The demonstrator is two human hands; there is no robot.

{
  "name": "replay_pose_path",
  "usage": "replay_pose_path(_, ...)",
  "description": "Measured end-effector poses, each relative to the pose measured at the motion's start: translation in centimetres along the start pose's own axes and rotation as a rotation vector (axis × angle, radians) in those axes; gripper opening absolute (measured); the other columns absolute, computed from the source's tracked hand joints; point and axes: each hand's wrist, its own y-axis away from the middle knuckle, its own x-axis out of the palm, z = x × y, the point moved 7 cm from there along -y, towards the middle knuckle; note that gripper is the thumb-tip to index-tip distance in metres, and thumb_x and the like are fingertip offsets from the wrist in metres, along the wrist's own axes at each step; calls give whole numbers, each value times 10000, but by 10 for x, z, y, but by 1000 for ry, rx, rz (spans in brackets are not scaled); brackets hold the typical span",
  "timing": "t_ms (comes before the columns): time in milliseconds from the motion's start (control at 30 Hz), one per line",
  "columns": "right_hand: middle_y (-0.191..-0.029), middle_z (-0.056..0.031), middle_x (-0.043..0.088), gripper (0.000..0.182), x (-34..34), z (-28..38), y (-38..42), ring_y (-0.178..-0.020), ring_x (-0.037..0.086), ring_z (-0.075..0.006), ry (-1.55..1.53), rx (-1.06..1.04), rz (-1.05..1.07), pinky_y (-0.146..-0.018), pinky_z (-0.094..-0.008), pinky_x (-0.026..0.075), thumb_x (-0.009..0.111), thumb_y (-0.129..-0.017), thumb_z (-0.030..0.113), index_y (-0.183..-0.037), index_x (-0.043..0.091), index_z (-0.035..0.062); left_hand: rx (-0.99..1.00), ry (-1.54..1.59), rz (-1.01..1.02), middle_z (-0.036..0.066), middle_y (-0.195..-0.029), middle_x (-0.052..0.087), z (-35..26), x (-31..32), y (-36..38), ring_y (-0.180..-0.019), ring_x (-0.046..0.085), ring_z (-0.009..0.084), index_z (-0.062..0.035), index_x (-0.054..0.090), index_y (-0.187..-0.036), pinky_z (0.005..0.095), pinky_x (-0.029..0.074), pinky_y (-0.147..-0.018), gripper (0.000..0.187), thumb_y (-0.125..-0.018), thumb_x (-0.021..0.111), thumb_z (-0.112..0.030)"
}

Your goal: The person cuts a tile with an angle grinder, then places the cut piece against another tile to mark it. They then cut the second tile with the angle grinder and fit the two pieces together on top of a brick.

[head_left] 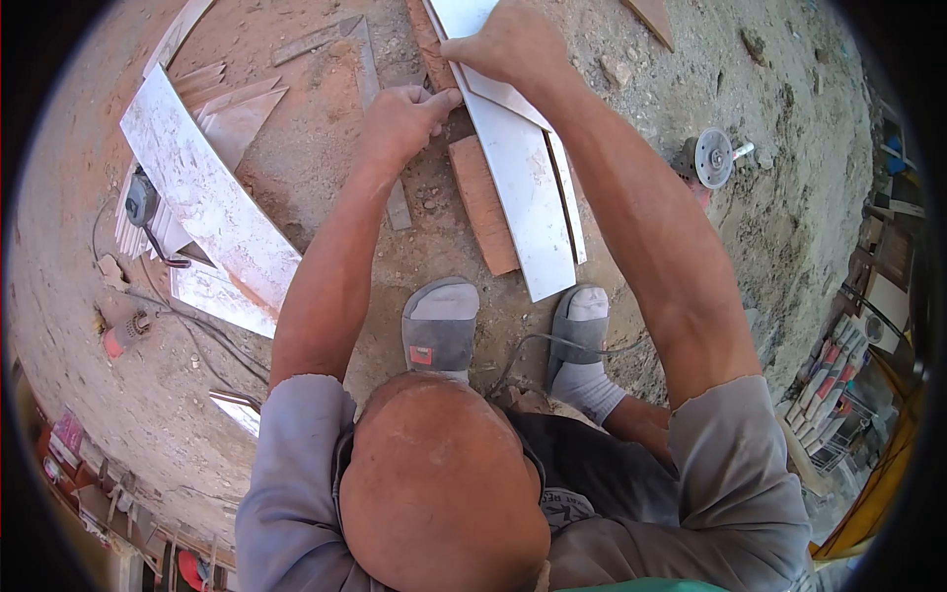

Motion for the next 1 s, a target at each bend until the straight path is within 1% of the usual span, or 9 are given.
replay_pose_path(67,-971,-298,679,582,-3,-11,3,-953,682,-394,83,49,14,-841,-448,544,716,-667,435,-961,702,-67,-4,-5,-2,48,-616,642,-1,-2,-1,-575,581,141,-42,687,-691,316,451,-572,468,-826,694,-489)
replay_pose_path(100,-971,-298,679,582,-7,-19,10,-953,682,-394,87,51,16,-841,-448,544,716,-667,435,-961,702,-67,-14,-11,1,49,-620,645,0,-1,1,-580,586,142,-43,689,-698,316,455,-574,467,-825,695,-492)
replay_pose_path(167,-1058,-320,645,807,-11,-35,34,-988,659,-379,79,37,133,-854,-438,522,737,-674,555,-1117,615,-109,-7,-12,2,50,-621,647,-1,-2,1,-577,589,142,-45,688,-702,316,459,-575,465,-825,696,-494)
replay_pose_path(233,-1036,-303,632,775,-17,-51,77,-973,641,-395,126,8,-59,-830,-449,525,737,-669,534,-1090,585,-99,0,-13,6,50,-623,648,-2,-1,2,-575,592,142,-47,687,-705,316,463,-576,463,-824,697,-495)
replay_pose_path(300,-1052,-297,598,764,-6,-66,122,-970,620,-425,188,142,13,-828,-468,520,745,-680,504,-1116,532,-85,-7,10,1,49,-622,648,-1,-1,1,-560,589,137,-52,679,-694,320,464,-569,459,-824,697,-491)
replay_pose_path(467,-1104,-322,561,746,30,-86,195,-975,613,-463,133,190,125,-817,-504,516,748,-714,433,-1176,453,-73,18,-11,-6,42,-620,646,-2,0,2,-555,588,131,-60,678,-695,315,464,-566,449,-826,696,-490)
replay_pose_path(600,-1111,-324,557,732,32,-86,205,-970,614,-464,111,245,129,-818,-503,516,743,-724,426,-1173,445,-69,43,-75,-14,36,-614,642,-4,-3,1,-564,590,129,-70,679,-691,308,460,-568,448,-823,692,-498)
replay_pose_path(933,-1126,-307,560,760,39,-76,193,-984,615,-454,115,193,55,-827,-498,514,746,-723,421,-1215,446,-73,48,-62,-7,41,-634,653,3,-2,-4,-573,599,143,-69,662,-696,328,470,-580,480,-804,690,-536)
replay_pose_path(1000,-1138,-306,554,763,40,-74,193,-983,616,-452,115,190,55,-827,-498,514,747,-723,422,-1219,447,-73,88,4,-16,2,-599,585,1,-1,-5,-522,494,77,-76,633,-664,246,382,-486,436,-819,725,-473)
